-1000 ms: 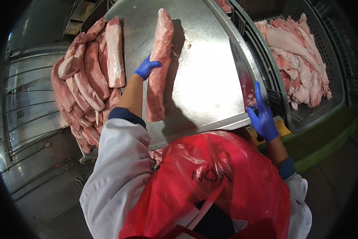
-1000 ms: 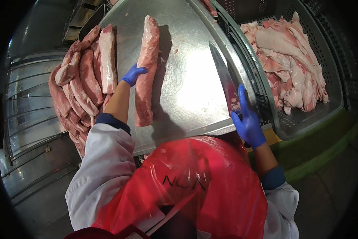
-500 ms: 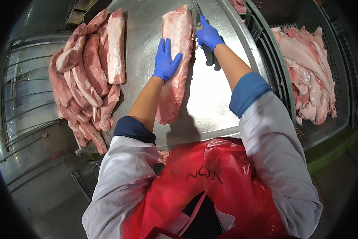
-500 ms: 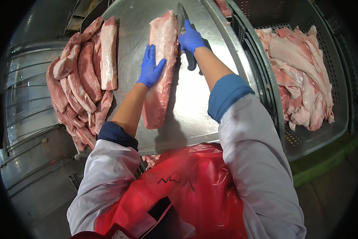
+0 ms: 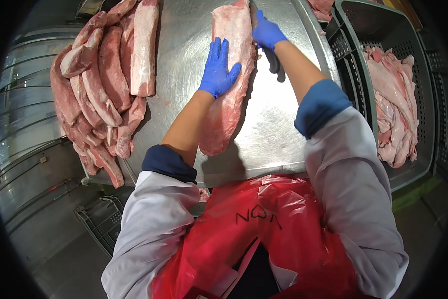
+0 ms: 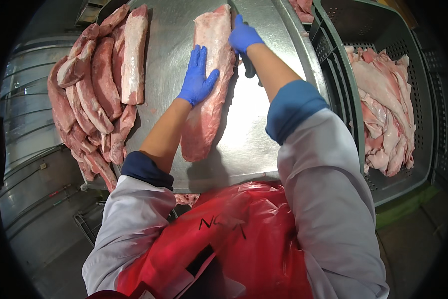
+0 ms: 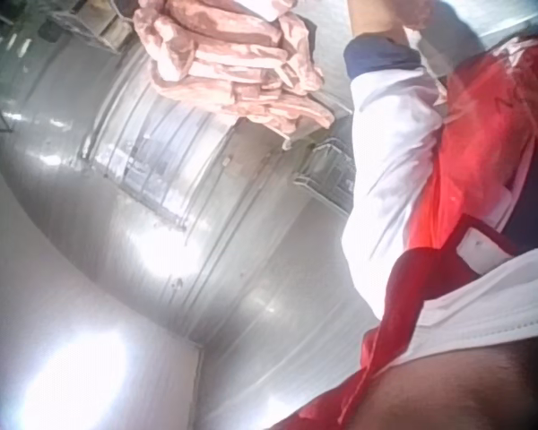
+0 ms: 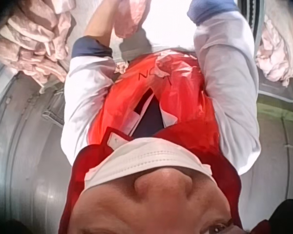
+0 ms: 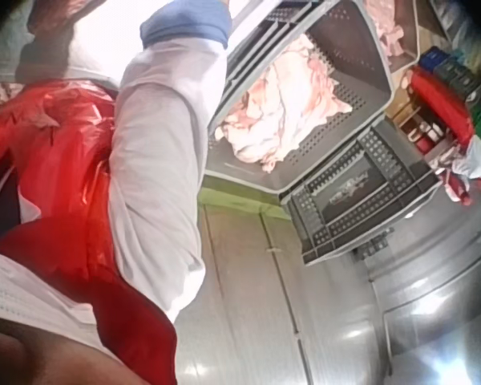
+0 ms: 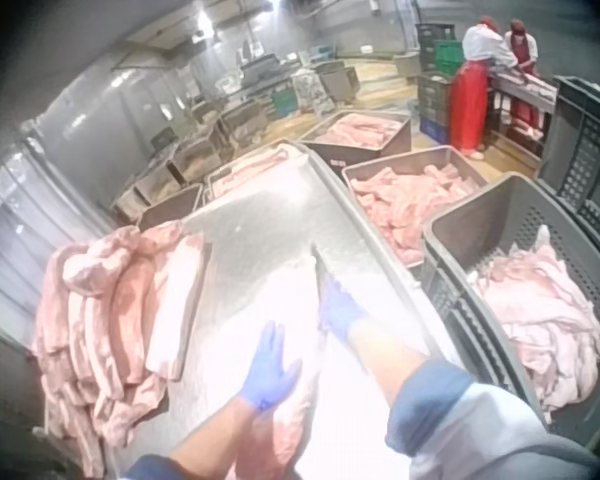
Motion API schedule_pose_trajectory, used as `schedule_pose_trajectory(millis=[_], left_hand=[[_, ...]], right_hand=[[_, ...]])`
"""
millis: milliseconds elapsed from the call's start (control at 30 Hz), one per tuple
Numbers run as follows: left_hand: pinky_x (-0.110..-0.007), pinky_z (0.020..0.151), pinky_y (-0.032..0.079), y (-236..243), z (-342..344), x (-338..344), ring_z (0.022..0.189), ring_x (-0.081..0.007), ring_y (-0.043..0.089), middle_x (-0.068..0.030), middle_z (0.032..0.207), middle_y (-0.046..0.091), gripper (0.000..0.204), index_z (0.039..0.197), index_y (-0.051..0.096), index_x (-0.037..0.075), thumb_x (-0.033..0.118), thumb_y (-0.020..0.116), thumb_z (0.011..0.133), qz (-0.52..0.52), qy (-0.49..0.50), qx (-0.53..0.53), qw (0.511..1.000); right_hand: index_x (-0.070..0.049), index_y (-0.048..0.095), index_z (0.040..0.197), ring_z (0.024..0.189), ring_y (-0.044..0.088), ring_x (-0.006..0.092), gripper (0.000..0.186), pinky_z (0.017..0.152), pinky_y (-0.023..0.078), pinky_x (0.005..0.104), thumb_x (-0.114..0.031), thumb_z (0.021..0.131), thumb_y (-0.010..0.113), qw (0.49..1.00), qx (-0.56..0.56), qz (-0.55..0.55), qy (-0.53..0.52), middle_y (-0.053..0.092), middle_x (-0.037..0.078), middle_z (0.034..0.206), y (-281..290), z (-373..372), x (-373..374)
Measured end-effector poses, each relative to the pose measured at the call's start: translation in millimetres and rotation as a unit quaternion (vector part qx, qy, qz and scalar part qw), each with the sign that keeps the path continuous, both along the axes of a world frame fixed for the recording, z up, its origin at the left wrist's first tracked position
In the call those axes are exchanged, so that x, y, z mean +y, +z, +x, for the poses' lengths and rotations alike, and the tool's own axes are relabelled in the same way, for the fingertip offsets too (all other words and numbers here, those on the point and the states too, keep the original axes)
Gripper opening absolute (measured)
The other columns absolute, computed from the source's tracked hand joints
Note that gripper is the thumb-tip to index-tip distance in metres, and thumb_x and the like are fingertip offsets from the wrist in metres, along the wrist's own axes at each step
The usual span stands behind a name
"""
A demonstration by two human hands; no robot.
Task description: The person uses a knife to trim fat and cut large pieces of raw meat on a stainless steel table. They repeatedly pick up meat, trim it, and place the trimmed portions into a nearby bin while wearing blue gloves and a red apron.
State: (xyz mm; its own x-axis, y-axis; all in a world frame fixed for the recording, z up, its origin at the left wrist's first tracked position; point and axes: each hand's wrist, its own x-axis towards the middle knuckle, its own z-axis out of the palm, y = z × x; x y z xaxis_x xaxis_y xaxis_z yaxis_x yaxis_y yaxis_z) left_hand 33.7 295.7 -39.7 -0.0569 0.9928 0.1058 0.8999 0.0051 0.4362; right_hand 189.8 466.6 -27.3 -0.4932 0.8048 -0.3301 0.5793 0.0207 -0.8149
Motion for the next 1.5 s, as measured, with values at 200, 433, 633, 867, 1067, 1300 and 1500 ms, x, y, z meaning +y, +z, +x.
schedule_pose_trajectory(millis=[200,433,633,867,1067,1300,1500], left_hand=[[-0.05,0.123,0.02,-7.9,-4.0,-2.8,0.15,-0.0502,0.017,-0.0312,0.163,0.015,0.087,0.157,0.025,-0.002,0.043,0.06,0.091,0.006,0.027,0.003,1.0],[-0.048,0.124,0.018,-15.6,-6.0,7.2,0.152,-0.0478,0.014,-0.0329,0.162,0.017,0.085,0.156,0.024,-0.004,0.044,0.058,0.094,0.023,0.068,-0.004,0.997],[-0.051,0.123,0.017,-14.3,-5.7,15.4,0.151,-0.0487,0.016,-0.0309,0.163,0.014,0.088,0.158,0.022,-0.001,0.047,0.055,0.093,0.032,0.115,-0.034,0.992],[-0.05,0.124,0.016,-9.0,7.3,12.6,0.153,-0.0457,0.013,-0.0318,0.164,0.01,0.087,0.16,0.018,0.001,0.047,0.053,0.094,-0.008,0.148,-0.028,0.989],[-0.053,0.122,0.021,33.3,33.0,14.0,0.152,-0.0436,0.017,-0.0312,0.163,0.013,0.116,0.161,0.005,0.002,0.062,0.065,0.083,-0.216,0.248,-0.027,0.944],[-0.04,0.101,0.053,24.0,-25.8,22.9,0.122,-0.0339,0.062,-0.0275,0.132,0.059,0.111,0.149,0.034,-0.007,0.043,0.085,0.064,-0.23,0.231,-0.118,0.938],[-0.037,0.095,0.052,12.6,-76.2,-38.2,0.107,-0.0227,0.067,-0.0114,0.121,0.067,0.051,0.134,0.059,-0.001,0.022,0.064,0.088,-0.311,0.068,-0.644,0.696]], right_hand=[[-0.009,0.001,0.161,0.128,0.054,0.0476,0.086,0.108,0.044,0.0501,-0.011,0.09,0.049,0.996,-0.056,-0.04,0.05,0.05,0.036,0.138,8.7,21.0,-101.3],[-0.011,0.002,0.162,0.092,0.066,0.0398,0.084,0.084,0.053,0.0454,-0.012,0.092,0.049,0.998,-0.058,0.004,0.022,0.061,0.033,0.112,15.6,24.3,-141.0],[-0.009,0.003,0.161,0.101,0.067,0.0471,0.083,0.091,0.053,0.0501,-0.011,0.09,0.047,0.995,-0.029,-0.081,0.044,0.065,0.035,0.114,27.3,26.0,-149.5],[-0.004,0.003,0.16,0.078,0.068,0.0436,0.083,0.075,0.054,0.049,-0.005,0.092,0.051,0.999,0.013,-0.04,0.035,0.067,0.029,0.085,39.8,78.1,-295.9],[-0.02,0.015,0.163,0.07,0.065,0.0409,0.086,0.071,0.053,0.0454,-0.003,0.09,0.056,0.994,0.024,-0.06,0.091,0.067,0.021,0.076,75.1,197.4,-375.3],[-0.025,0.013,0.164,0.057,0.056,0.0125,0.09,0.059,0.05,0.0315,0.004,0.088,0.051,0.988,0.03,-0.097,-0.117,0.065,0.007,0.069,96.2,278.5,-358.7],[-0.021,0.014,0.164,0.069,0.06,0.0126,0.087,0.067,0.053,0.03,0.005,0.089,0.049,0.978,0.09,-0.101,-0.16,0.067,0.007,0.085,83.2,288.8,-329.0]])
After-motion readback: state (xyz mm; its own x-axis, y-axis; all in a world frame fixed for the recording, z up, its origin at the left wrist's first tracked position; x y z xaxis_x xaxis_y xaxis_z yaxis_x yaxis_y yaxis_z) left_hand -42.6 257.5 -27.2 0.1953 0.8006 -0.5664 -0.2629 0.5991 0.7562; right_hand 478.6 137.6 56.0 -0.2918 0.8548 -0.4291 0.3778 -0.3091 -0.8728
